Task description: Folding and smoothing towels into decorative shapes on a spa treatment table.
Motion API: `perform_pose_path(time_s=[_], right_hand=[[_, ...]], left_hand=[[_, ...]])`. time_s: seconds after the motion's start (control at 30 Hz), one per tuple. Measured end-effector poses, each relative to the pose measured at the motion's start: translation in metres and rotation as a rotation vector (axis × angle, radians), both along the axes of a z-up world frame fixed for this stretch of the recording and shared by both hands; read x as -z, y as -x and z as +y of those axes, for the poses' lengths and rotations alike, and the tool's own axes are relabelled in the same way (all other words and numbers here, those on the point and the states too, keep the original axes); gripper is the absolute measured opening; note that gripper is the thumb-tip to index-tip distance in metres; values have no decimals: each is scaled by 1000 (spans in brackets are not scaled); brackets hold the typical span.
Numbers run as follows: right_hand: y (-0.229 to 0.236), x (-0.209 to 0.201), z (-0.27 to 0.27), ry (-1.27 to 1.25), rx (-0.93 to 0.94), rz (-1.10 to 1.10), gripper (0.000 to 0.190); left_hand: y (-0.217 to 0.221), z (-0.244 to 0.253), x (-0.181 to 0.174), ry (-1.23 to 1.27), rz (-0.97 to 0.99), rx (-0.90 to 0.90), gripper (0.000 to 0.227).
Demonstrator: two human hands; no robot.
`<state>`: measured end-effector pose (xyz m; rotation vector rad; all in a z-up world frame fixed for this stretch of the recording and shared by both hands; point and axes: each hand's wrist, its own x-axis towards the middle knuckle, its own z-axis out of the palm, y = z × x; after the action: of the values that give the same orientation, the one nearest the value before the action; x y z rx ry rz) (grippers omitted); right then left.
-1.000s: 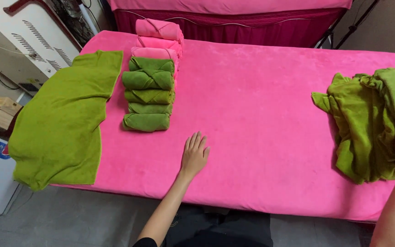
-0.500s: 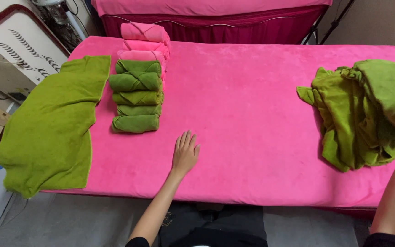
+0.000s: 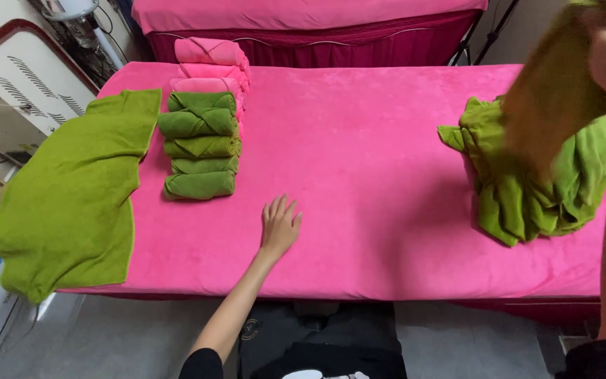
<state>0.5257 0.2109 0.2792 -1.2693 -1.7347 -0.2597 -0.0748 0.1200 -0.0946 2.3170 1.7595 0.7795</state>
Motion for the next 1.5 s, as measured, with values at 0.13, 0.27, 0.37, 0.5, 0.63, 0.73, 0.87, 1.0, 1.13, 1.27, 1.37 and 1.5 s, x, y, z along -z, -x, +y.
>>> perform_pose_path(time_s=[0.13, 0.27, 0.37, 0.5, 0.63, 0.73, 0.87, 1.0, 1.13, 1.27, 1.37, 1.5], right_hand=[[129, -50, -44, 308, -122, -83, 23], [215, -69, -73, 588, -126, -152, 15], [262, -77, -89, 750, -166, -119, 17], [287, -82, -92, 705, -142, -265, 21], [296, -83, -91, 736, -118, -382, 23], [283, -62, -65, 855, -109, -576, 21], [296, -70, -75, 998, -29, -645, 25], [294, -80, -73, 1107, -73, -556, 21], [285, -65, -50, 1155, -83, -600, 16], [278, 14, 0, 1314, -19, -734, 22], [287, 63, 21, 1449, -254, -579, 47], [307, 116, 63, 1053, -559, -72, 75]], left_hand=[[-36, 13, 15, -99, -320, 134, 48], [-75, 25, -10, 257, -974, 259, 59], [-84, 25, -56, 534, -1089, 190, 112], [-93, 43, -62, 633, -1546, 270, 66], [-87, 61, -82, 245, -1632, 207, 18], [-67, 83, -100, 130, -1495, 57, 39], [-36, 79, -171, 39, -1187, -33, 25], [-16, 96, -215, -14, -936, 5, 25], [-9, 118, -231, -281, -658, 53, 28], [-25, 102, -268, -306, -551, 147, 24], [-45, 73, -294, -191, -397, 272, 21], [-69, 84, -293, -137, -243, 436, 21]])
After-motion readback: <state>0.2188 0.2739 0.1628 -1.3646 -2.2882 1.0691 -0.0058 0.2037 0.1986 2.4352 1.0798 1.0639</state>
